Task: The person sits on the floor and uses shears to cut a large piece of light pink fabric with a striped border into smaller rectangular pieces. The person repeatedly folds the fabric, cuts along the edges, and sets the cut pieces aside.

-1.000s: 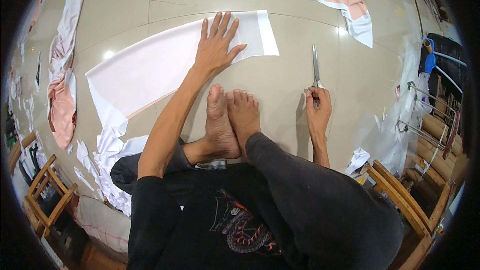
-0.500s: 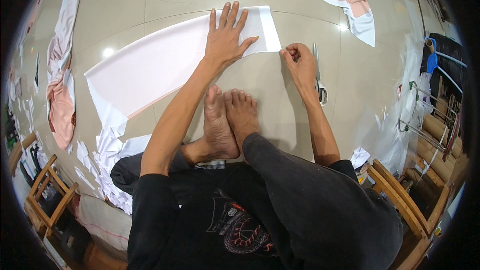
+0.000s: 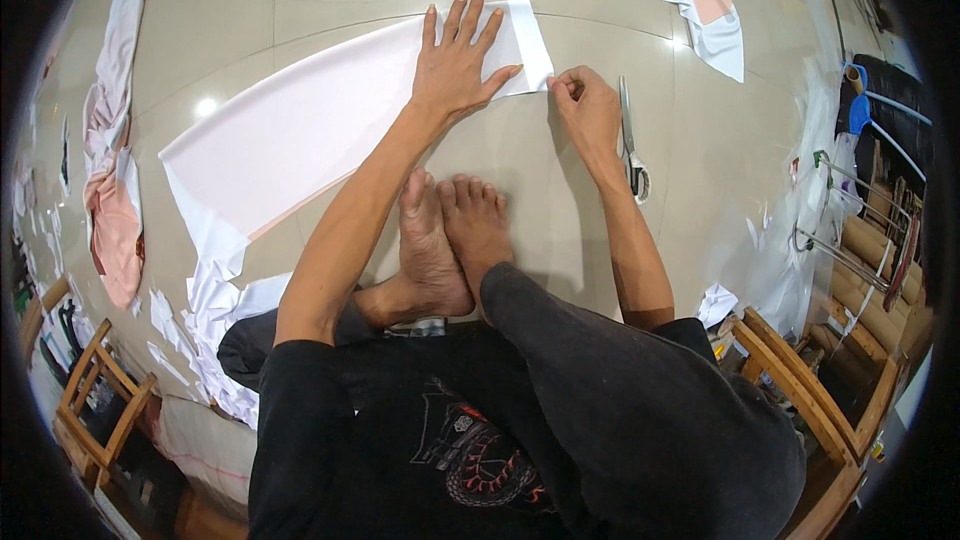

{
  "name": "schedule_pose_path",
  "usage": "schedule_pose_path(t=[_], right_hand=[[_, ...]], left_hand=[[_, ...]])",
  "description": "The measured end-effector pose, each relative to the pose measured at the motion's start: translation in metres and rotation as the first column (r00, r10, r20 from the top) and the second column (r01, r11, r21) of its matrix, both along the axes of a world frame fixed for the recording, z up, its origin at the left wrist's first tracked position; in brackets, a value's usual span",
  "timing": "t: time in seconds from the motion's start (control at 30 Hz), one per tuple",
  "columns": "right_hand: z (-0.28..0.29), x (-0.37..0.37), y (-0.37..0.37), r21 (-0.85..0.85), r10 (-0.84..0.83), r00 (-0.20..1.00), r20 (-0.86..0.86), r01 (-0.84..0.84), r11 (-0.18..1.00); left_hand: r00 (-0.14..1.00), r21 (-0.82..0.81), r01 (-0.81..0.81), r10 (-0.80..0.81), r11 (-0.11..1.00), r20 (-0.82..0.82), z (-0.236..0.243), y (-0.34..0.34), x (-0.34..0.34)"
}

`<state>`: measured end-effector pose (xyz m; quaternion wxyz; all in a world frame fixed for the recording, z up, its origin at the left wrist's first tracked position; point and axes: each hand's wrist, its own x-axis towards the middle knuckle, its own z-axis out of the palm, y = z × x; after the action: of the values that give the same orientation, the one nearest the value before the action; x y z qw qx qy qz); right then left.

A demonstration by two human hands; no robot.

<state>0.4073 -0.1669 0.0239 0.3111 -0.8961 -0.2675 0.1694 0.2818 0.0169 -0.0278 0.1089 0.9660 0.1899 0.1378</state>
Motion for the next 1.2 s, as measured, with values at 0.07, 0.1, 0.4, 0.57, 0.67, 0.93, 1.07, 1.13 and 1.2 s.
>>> schedule_pose_path(t=[0.07,0.1,0.4,0.57,0.67,0.93,1.07,1.13,1.2], right_hand=[[0.0,0.005,0.0,0.024,-0.003,1.0,-0.027,0.003,1.0],[0.0,0.007,0.0,0.035,-0.006,0.999,-0.039,0.008,0.999],[0.009,0.007,0.001,-0.028,0.002,0.999,-0.044,-0.003,1.0],[0.019,0.002,-0.022,0.051,-0.134,0.991,-0.011,0.135,0.99],[0.034,-0.008,-0.08,0.069,-0.175,0.979,0.107,0.169,0.983],[0.032,-0.05,-0.169,-0.182,-0.072,0.99,0.119,0.093,0.979],[0.052,-0.047,-0.162,-0.093,-0.115,0.976,-0.185,0.099,0.991],[0.057,-0.042,-0.163,0.143,-0.122,0.835,-0.537,0.233,0.962],[0.059,-0.05,-0.163,0.193,-0.043,0.627,-0.778,0.303,0.933]], left_hand=[[1.0,0.035,-0.014,0.015,0.999,-0.017,0.0,0.0,0.0],[0.999,0.052,-0.019,0.02,0.998,-0.025,-0.001,-0.001,0.001],[0.998,-0.001,-0.049,0.049,0.999,0.049,-0.002,-0.004,0.007],[0.997,0.038,-0.069,0.069,0.997,0.024,-0.008,-0.001,0.003],[0.997,0.045,-0.073,0.073,0.996,-0.004,-0.003,-0.003,0.005],[0.995,0.045,-0.098,0.099,0.994,-0.023,-0.003,-0.004,0.006],[0.993,0.026,-0.11,0.111,0.994,-0.036,-0.001,-0.004,0.005],[0.994,0.015,-0.111,0.111,0.994,-0.009,-0.002,-0.004,0.004],[0.994,0.001,-0.105,0.105,0.994,0.042,-0.005,-0.004,0.005]])
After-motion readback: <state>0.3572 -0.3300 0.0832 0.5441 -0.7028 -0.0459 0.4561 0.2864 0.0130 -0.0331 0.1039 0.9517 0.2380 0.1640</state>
